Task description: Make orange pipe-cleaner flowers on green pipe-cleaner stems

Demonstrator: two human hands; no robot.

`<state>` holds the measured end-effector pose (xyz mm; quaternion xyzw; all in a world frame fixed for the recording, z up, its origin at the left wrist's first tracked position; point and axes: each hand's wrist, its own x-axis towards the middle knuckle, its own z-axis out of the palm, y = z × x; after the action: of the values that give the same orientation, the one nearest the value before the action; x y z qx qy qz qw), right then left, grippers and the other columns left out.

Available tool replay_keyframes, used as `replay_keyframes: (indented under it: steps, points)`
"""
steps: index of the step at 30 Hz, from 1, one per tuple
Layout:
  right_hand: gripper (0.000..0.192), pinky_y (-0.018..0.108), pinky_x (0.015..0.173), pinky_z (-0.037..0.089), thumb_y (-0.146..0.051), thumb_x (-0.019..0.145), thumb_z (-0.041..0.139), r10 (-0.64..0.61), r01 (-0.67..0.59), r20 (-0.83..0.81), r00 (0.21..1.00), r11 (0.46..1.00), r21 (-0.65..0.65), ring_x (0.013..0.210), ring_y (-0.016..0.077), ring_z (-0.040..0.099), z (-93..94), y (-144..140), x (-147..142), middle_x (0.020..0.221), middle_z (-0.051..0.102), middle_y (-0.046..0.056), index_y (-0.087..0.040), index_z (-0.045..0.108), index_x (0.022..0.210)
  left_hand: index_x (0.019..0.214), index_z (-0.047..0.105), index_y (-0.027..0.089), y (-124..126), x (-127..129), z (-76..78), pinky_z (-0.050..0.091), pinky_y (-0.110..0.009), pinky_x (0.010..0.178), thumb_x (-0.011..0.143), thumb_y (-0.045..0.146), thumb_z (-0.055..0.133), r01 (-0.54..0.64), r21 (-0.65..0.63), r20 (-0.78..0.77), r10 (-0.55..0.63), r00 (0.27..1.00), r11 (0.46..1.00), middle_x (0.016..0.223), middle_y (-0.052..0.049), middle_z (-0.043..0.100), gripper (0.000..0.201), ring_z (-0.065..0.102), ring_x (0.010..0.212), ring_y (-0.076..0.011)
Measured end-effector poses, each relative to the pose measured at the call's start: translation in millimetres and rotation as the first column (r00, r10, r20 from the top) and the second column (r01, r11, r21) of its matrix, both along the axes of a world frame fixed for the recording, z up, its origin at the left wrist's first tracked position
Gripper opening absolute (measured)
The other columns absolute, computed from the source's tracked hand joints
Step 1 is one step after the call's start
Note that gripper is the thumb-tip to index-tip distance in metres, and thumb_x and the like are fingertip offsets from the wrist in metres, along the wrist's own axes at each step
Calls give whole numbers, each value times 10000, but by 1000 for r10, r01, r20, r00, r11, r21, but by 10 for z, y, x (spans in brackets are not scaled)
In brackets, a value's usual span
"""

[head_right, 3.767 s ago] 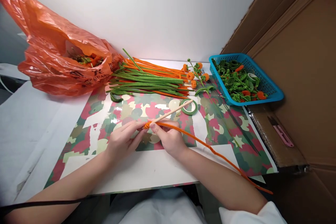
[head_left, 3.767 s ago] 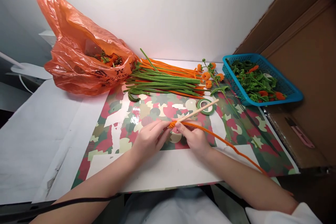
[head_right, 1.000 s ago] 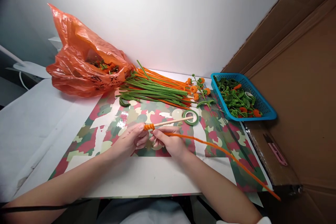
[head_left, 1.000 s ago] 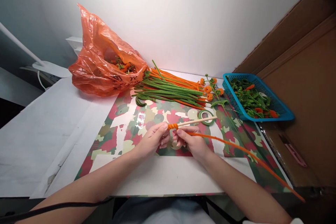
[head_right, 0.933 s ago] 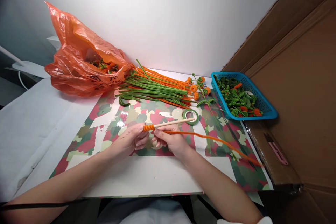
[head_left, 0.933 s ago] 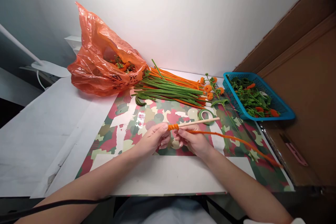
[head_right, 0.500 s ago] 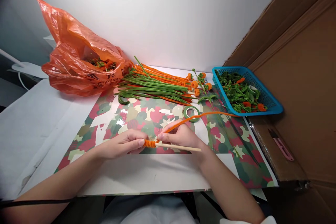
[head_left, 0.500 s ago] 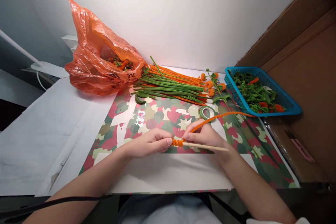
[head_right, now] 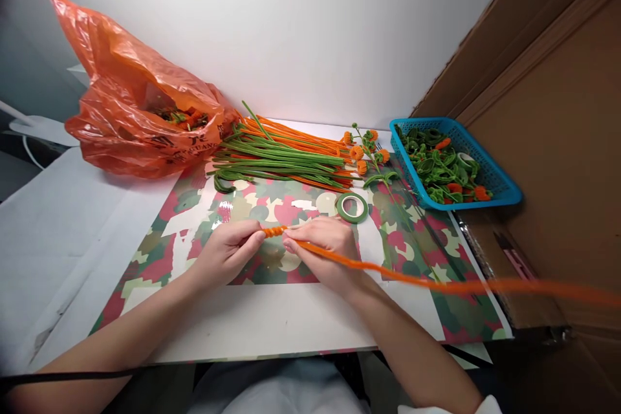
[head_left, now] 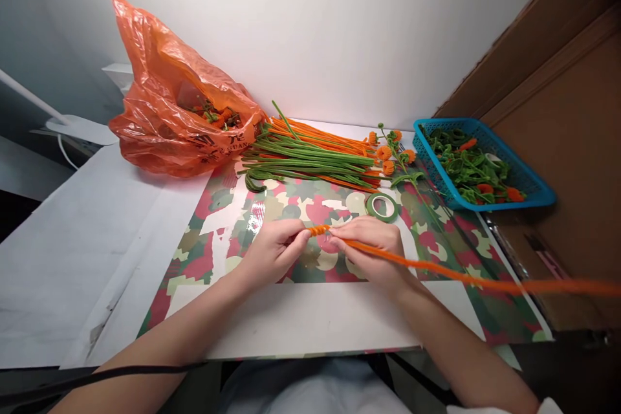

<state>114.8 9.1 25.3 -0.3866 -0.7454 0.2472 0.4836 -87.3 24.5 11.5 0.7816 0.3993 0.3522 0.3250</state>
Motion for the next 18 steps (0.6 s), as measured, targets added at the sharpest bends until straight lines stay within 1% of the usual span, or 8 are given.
replay_keyframes:
  steps: [2,4,7,10,12,14,16,18]
  points:
    - [154,349,763,568,-157,830,662,-41,41,-30,999,999,6,785,201,722,-53,-43,-51,822,773,35,-238,771,902,581,304,199,-37,49,-22,233,-228,464,900,201,405,-92,73,44,88,995,993,514,57,307,335,299,465,-92]
    - [164,367,795,578,-160,828,665,-88,86,-56,995,996,-30,826,216,727,-94,-81,-95,847,774,37,-255,775,904,587,319,201,-78,85,-30,241,-230,469,900,186,404,-139,73,79,133,988,988,525,54,316,325,306,472,-95]
    - [163,401,845,577,-176,809,696,-119,109,-122,985,990,-90,867,237,727,-129,-117,-144,877,774,45,-273,781,908,588,333,201,-121,103,-25,245,-240,476,908,201,399,-160,-4,132,160,978,987,536,49,328,326,310,477,-98]
    - [165,417,859,574,-176,783,718,-108,80,-205,973,987,-141,877,246,725,-132,-132,-171,880,774,50,-279,787,891,581,348,200,-127,88,-42,254,-253,491,919,305,423,-136,-135,187,160,969,981,544,40,347,362,320,494,-105]
    - [154,413,867,570,-176,772,725,-109,51,-265,958,974,-219,896,248,722,-128,-135,-174,885,773,50,-284,791,859,578,360,198,-116,74,-75,256,-256,496,924,415,437,-78,-261,250,145,957,962,550,37,350,416,318,506,-105]
    - [131,410,892,557,-195,765,738,-111,-13,-348,931,943,-334,938,247,713,-139,-131,-168,905,772,44,-294,791,832,579,364,197,-100,67,-111,245,-250,486,912,513,449,40,-401,370,122,921,915,547,43,340,467,300,499,-97]
    - [92,401,883,552,-248,758,756,-106,-121,-441,891,881,-458,940,238,706,-174,-114,-153,919,770,34,-301,789,826,581,356,195,-87,67,-133,222,-235,467,887,553,491,194,-514,513,118,850,836,539,57,323,490,264,477,-80]
    - [102,375,813,560,-333,737,776,-120,-228,-513,850,794,-563,860,217,703,-227,-86,-134,877,766,31,-280,786,824,578,341,191,-83,68,-130,196,-221,456,862,544,545,331,-575,615,128,778,748,528,71,303,497,226,456,-62]
